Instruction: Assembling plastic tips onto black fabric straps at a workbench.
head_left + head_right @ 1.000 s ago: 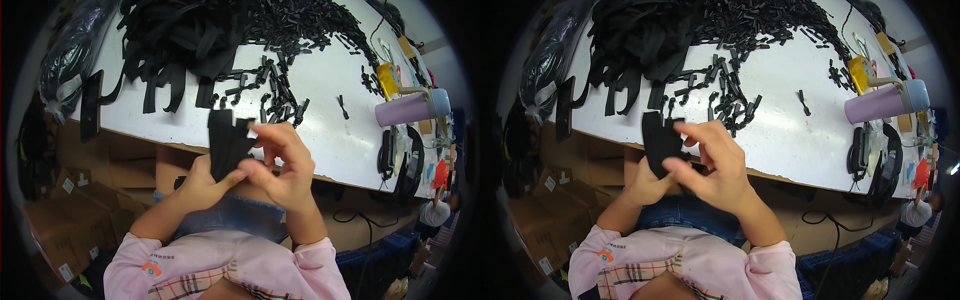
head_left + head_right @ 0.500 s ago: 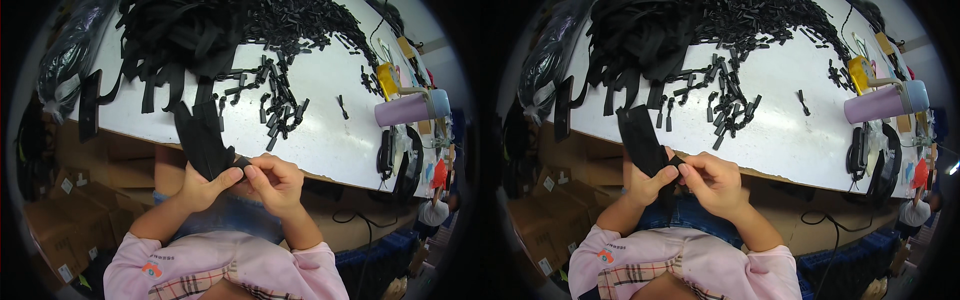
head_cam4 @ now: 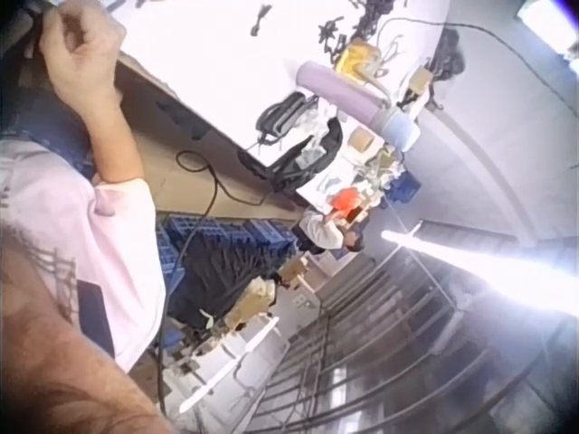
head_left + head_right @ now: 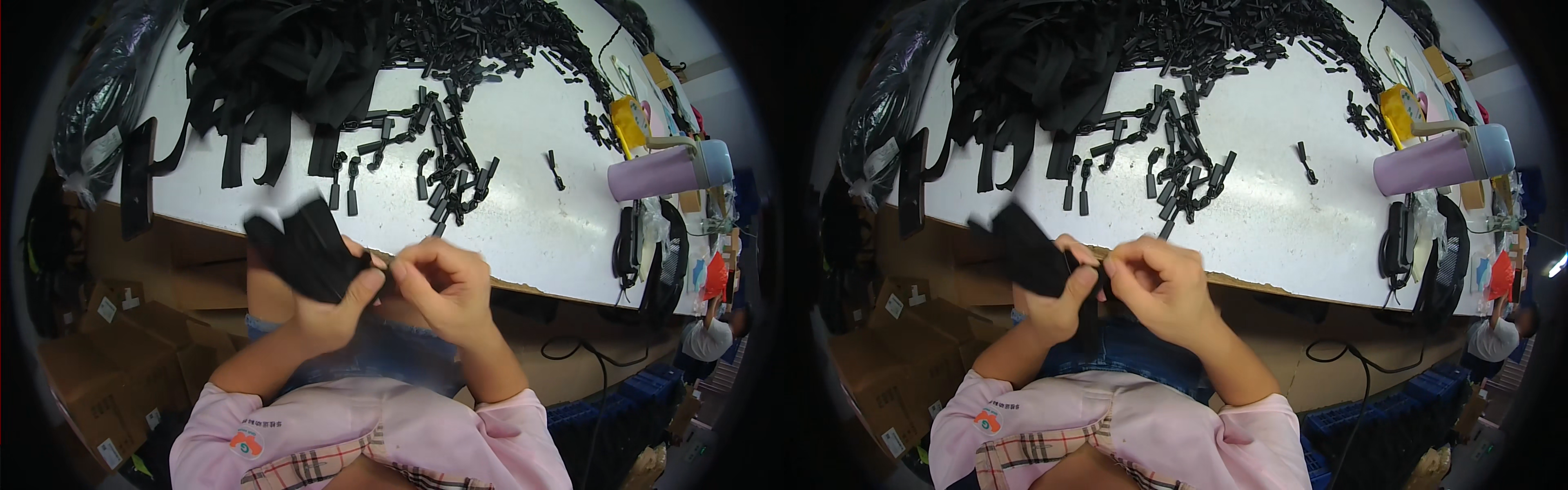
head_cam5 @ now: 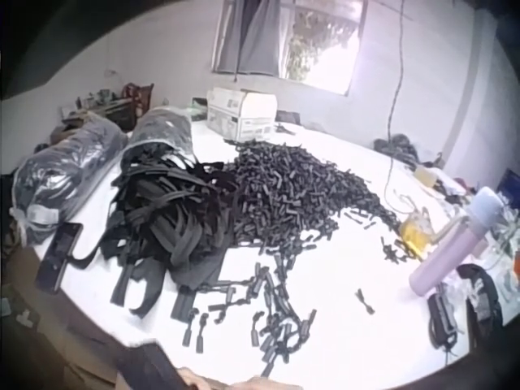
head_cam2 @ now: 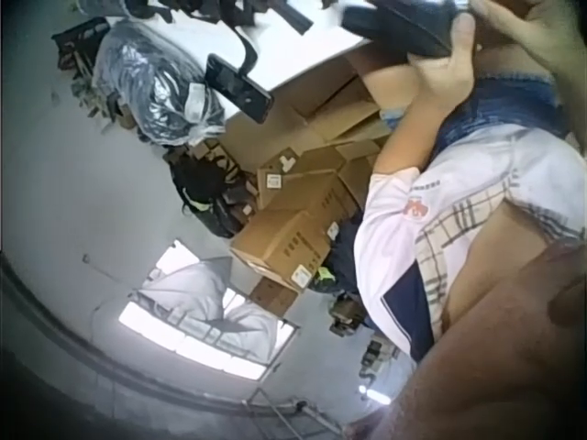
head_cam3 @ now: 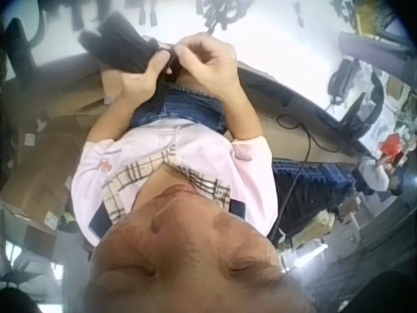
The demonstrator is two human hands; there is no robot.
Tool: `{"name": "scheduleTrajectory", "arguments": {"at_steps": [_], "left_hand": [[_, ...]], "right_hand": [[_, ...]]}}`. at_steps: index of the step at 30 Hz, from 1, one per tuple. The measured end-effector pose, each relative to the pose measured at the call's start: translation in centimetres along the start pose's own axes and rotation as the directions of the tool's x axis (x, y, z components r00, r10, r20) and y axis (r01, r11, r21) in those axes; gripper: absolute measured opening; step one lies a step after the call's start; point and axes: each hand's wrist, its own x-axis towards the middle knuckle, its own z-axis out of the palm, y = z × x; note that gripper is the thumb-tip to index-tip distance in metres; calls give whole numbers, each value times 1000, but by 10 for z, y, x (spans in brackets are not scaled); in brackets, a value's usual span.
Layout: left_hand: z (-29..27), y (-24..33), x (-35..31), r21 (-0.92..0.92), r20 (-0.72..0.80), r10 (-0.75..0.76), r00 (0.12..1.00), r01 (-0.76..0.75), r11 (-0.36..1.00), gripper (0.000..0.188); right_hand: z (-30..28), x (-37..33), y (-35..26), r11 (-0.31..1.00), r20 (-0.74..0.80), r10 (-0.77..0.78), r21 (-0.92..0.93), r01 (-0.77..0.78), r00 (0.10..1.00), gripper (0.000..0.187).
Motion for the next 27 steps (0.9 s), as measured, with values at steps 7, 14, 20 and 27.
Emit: {"name": "scheduleTrajectory", "arguments": {"at_steps": [7, 14, 20, 27], "left_hand": [[-2, 8, 6, -100, -24, -159, 987, 156, 983, 18], [-5, 1, 7, 51, -1, -68, 998, 68, 996, 17], [-3, 5, 11, 55, -8, -64, 998, 64, 996, 18], [1, 1, 10, 70, 28, -80, 996, 78, 994, 18]], "right_hand": [[-35, 30, 5, 525, -211, -405, -850, 38, 890, 13], [-41, 32, 3, 568, -151, -407, -814, 120, 901, 13], [-52, 18, 4, 644, -204, -336, -762, 66, 920, 14], [-41, 24, 3, 496, -102, -301, -866, 64, 948, 8]]}}
